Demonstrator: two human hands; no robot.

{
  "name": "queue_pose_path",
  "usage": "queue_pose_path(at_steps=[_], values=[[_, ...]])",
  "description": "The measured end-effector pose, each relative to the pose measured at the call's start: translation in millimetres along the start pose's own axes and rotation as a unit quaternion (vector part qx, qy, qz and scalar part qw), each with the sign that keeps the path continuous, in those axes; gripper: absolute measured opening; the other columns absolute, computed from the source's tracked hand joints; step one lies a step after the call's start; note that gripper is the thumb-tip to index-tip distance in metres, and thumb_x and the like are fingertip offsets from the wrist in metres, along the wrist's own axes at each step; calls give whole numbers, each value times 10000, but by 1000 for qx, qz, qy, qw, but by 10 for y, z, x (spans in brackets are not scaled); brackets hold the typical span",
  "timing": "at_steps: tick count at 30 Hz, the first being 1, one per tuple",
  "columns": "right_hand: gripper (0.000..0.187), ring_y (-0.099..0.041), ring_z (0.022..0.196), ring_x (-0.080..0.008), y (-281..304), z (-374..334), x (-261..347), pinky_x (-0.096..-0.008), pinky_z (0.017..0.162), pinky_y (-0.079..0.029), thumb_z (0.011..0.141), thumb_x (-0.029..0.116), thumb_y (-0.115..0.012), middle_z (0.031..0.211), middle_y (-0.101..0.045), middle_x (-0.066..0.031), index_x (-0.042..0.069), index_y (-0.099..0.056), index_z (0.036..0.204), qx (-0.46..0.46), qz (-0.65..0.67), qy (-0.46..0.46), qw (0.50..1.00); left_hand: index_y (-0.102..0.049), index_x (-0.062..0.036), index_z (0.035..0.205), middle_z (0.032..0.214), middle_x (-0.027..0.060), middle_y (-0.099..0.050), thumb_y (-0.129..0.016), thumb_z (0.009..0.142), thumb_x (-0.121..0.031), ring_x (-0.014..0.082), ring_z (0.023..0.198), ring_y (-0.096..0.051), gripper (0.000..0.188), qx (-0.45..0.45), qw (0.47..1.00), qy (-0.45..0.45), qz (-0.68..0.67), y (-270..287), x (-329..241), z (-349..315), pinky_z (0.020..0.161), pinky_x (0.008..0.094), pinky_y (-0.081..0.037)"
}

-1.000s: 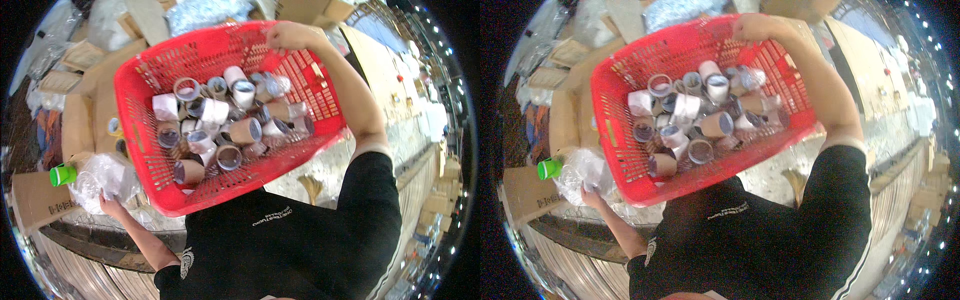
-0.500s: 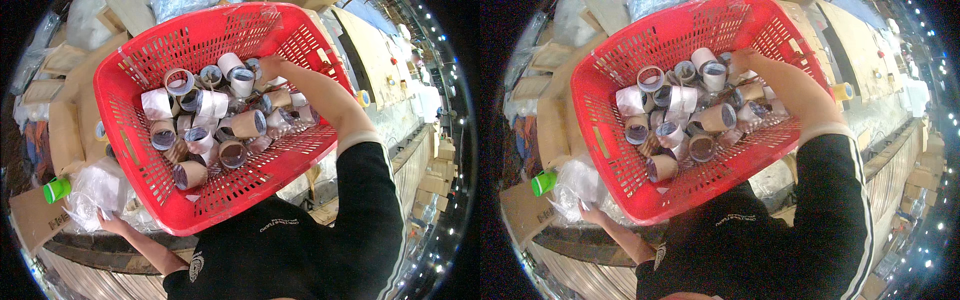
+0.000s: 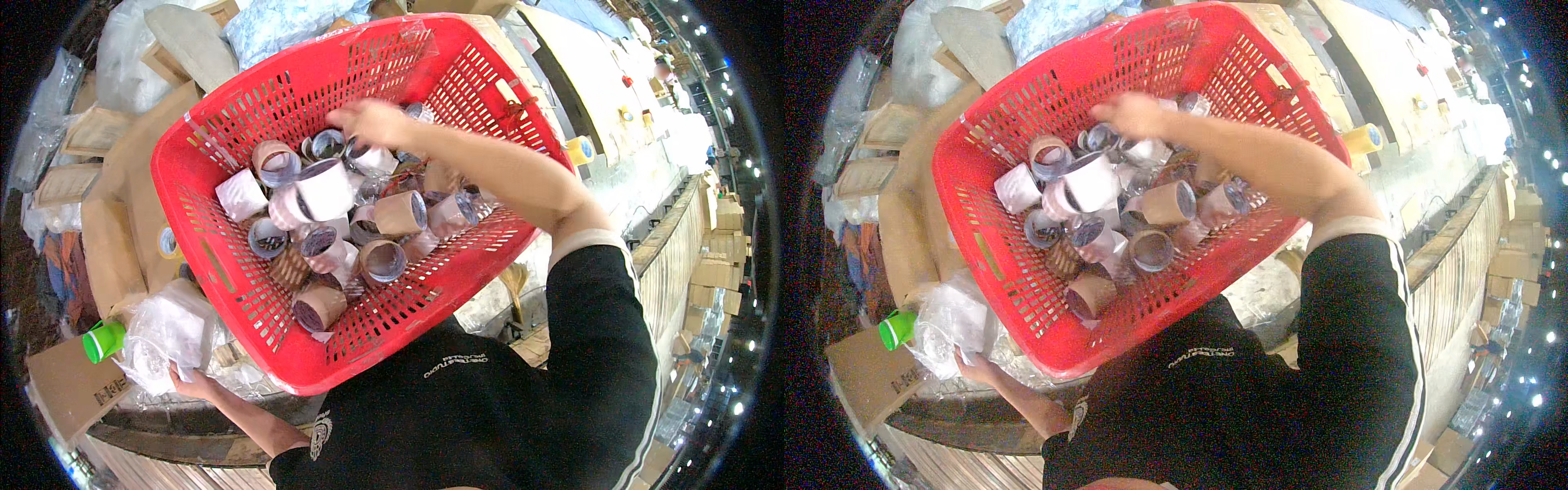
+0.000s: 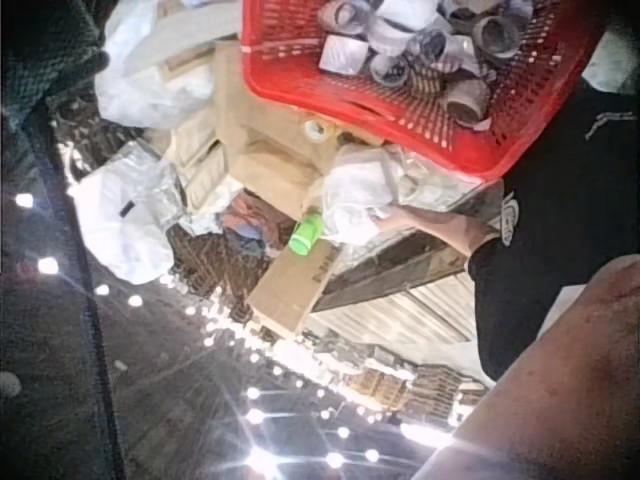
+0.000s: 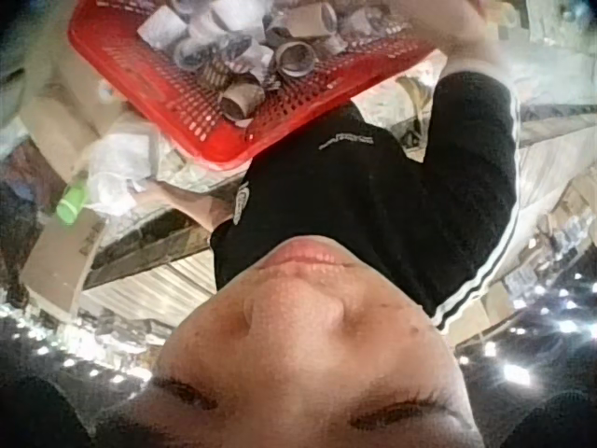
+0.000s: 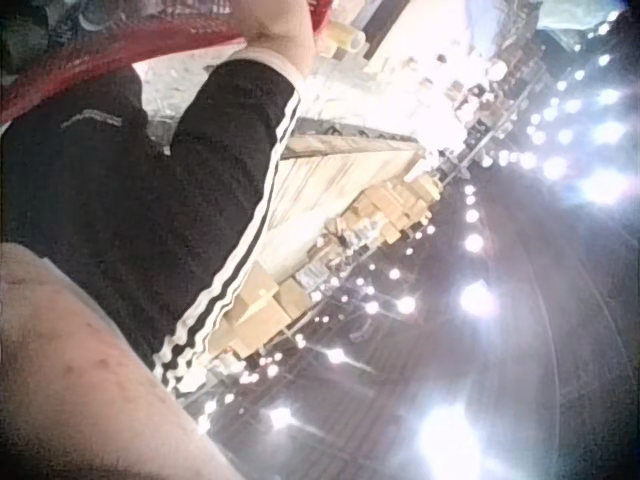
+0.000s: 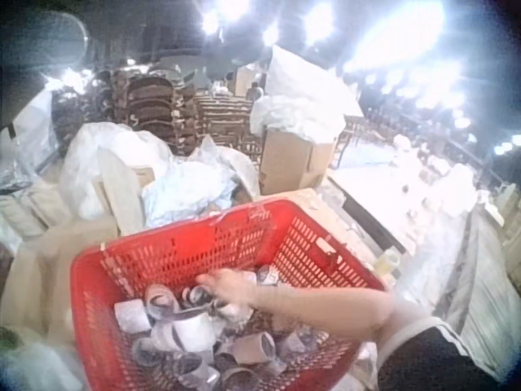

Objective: The person sorts through a pile of cardboard, plastic bags, and tape rolls on a workbench, placing selected items into a red basket. They repeatedly pick up and move items, occasionally adjusting the basket's position.

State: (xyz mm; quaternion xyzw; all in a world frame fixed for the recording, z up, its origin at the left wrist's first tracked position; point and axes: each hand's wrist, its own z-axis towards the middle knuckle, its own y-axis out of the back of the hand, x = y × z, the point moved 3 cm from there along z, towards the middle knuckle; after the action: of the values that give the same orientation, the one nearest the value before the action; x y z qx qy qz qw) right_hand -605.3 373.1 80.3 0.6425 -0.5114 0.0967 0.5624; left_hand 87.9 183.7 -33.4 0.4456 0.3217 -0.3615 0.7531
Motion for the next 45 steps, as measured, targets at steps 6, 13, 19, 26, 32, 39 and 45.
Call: queue_pose_path(at_steps=[6, 13, 19, 26, 32, 39, 45], values=[[811, -560, 1383, -401, 503, 985, -1687, -518, 1160, -430, 1028, 718, -367, 1434, -621, -255, 42, -719, 1302, 87, -233, -98, 964, -617, 140, 1313, 1258, 215, -697, -722, 903, -297, 286, 1147, -658, 608, 27, 999, 37, 10, 174, 335, -60, 990, 450, -527], [711, -577, 1332, -235, -52, 1481, -1807, -410, 1146, -424, 1005, 674, -541, 1477, -622, -98, 159, -605, 1491, 233, 108, -100, 961, -636, 125, 1282, 1218, 197, -690, -654, 975, -352, 312, 1090, -670, 568, 58, 996, 60, -39, 242, 438, -56, 955, 462, -543], [313, -709, 993, -223, 58, 1635, -1814, -449, 838, -551, 933, 319, -663, 1079, -768, -108, 91, -793, 1103, 286, -35, -113, 951, -657, 91, 1292, 1240, 191, -681, -638, 955, -220, 301, 1079, -662, 459, 64, 992, -42, 96, 184, 333, 63, 935, 450, -556], [584, -704, 1138, -360, -125, 1298, -1390, -536, 981, -531, 799, 314, -754, 1286, -724, -200, 26, -710, 1305, 256, -298, 21, 919, -657, 86, 1300, 1262, 202, -682, -645, 944, -182, 307, 1083, -681, 445, 106, 994, 15, -8, 178, 512, 110, 938, 455, -577], [677, -688, 1224, -365, 438, 569, -539, -581, 1011, -533, 815, 318, -707, 1312, -710, -198, 107, -572, 1443, 95, -421, 108, 895, -686, 98, 1238, 1223, 195, -705, -650, 957, -188, 303, 1020, -713, 403, 79, 996, 23, -18, 160, 550, 52, 858, 445, -597], [287, -752, 942, -370, 548, 127, -728, -501, 800, -586, 724, 177, -755, 990, -782, -193, 31, -809, 966, 298, -579, 137, 746, -701, 105, 1200, 1139, 186, -724, -662, 942, -200, 298, 988, -731, 401, 31, 952, 225, -204, -43, 520, -81, 832, 425, -597], [509, -705, 772, -286, 154, 133, -1057, -465, 725, -572, 802, 388, -817, 964, -766, -191, 11, -742, 1134, 438, -402, 107, 797, -658, 98, 1281, 1170, 180, -722, -618, 973, -156, 294, 1040, -730, 402, 0, 947, 259, -188, -162, 361, 9, 908, 432, -609]])
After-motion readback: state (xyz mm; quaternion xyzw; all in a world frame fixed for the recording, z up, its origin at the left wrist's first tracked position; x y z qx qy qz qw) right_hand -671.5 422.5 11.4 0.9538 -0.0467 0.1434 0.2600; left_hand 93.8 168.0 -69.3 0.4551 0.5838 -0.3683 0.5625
